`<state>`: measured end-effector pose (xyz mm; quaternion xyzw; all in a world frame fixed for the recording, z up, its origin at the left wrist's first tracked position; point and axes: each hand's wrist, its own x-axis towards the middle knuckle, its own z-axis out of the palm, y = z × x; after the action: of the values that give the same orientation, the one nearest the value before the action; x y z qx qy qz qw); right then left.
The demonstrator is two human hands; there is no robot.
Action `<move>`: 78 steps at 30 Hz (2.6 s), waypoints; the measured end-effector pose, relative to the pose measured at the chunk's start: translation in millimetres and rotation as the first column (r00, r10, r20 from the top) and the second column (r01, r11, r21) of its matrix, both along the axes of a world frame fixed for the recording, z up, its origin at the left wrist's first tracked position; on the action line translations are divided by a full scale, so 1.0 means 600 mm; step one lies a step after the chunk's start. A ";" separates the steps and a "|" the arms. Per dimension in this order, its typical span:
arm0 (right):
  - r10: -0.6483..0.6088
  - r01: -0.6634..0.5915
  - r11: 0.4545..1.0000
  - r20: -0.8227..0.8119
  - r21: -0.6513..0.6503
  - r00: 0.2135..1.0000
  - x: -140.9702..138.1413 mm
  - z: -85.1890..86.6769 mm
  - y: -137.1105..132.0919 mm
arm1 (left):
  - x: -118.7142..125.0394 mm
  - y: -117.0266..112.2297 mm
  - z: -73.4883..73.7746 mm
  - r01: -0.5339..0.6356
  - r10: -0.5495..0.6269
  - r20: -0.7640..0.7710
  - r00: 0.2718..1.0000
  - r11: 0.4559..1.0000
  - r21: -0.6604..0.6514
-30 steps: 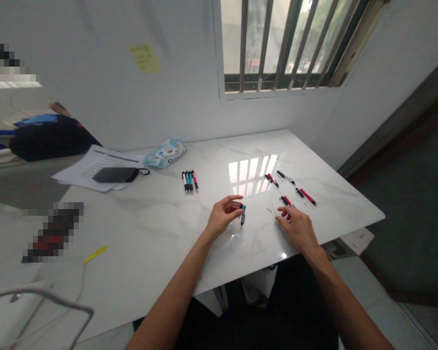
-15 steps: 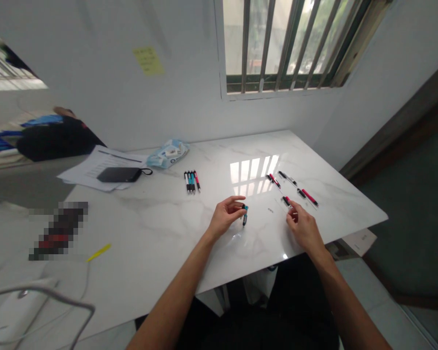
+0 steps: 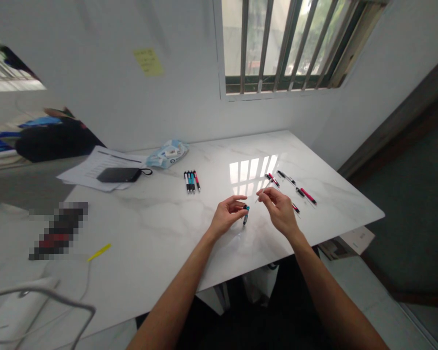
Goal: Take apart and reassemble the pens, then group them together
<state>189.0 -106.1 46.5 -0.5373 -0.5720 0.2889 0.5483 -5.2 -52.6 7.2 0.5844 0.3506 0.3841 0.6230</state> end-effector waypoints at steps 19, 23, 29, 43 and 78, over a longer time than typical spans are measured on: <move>-0.031 0.134 0.981 0.576 -0.138 0.817 0.085 -0.092 -0.007 | -0.005 0.009 -0.002 -0.107 0.111 0.059 0.992 0.992 -0.061; -0.002 0.145 0.968 0.575 -0.203 0.818 0.099 -0.110 0.002 | -0.008 0.011 -0.009 -0.140 0.141 0.005 0.990 0.987 -0.077; 0.129 0.070 0.960 0.647 -0.273 0.752 0.083 -0.089 0.039 | -0.013 0.013 -0.012 -0.128 0.124 -0.043 0.991 0.987 -0.100; 0.117 0.063 0.965 0.633 -0.256 0.766 0.078 -0.116 -0.036 | -0.018 0.022 -0.023 -0.147 0.143 -0.047 0.989 0.983 -0.108; 0.248 -0.570 0.790 -0.733 -0.225 0.633 0.007 -0.126 0.239 | -0.023 0.033 -0.010 -0.184 0.135 -0.223 0.965 0.959 -0.214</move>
<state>192.9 37.2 -29.1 -0.3560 -0.3645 0.7024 0.4970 -19.1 -32.7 0.9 0.5135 0.5020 0.3268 0.6144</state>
